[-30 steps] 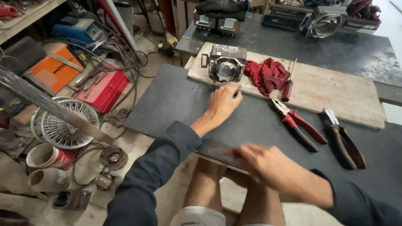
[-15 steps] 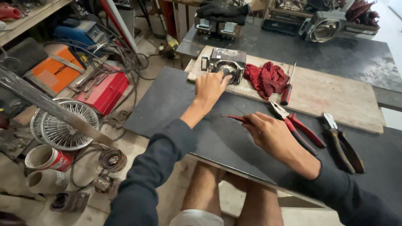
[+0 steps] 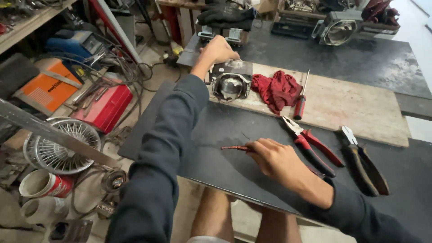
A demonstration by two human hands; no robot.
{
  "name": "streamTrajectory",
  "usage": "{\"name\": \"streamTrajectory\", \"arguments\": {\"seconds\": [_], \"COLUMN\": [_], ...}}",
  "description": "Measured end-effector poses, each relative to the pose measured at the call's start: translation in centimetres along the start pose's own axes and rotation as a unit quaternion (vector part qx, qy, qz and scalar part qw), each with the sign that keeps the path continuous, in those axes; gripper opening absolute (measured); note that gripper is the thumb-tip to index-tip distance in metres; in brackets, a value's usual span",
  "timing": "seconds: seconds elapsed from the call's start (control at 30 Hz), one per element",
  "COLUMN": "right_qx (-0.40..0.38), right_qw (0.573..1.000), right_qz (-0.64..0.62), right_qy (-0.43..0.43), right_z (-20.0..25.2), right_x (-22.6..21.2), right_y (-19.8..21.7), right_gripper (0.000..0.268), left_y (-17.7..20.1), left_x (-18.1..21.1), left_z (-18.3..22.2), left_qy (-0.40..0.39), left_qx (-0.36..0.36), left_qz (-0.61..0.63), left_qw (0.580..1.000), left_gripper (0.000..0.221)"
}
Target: Repairing a copper-wound electrical component using pliers and hands
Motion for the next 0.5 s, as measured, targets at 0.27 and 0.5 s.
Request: {"name": "streamTrajectory", "arguments": {"seconds": [0.27, 0.5], "right_qx": [-0.085, -0.216], "right_qw": [0.996, 0.928], "right_qz": [0.000, -0.056], "right_qy": [0.035, 0.299], "right_z": [1.0, 8.7], "right_x": [-1.8, -12.8], "right_y": [-0.8, -3.1], "right_gripper": [0.049, 0.034], "left_y": [-4.2, 0.3], "left_x": [-12.4, -8.9], "left_z": [-4.9, -1.1], "left_qy": [0.183, 0.051], "left_qx": [-0.072, 0.097], "left_qz": [-0.047, -0.009], "left_qw": [0.979, 0.994], "left_gripper": [0.053, 0.019]}}
Point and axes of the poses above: each hand's wrist, its own z-axis away from the middle knuckle, its own y-axis out of the back of the hand, x = y × z, the point moved 9 cm from there along -z, towards the middle knuckle, and after that the axes turned 6 degrees about -z, right-handed, at the moved point
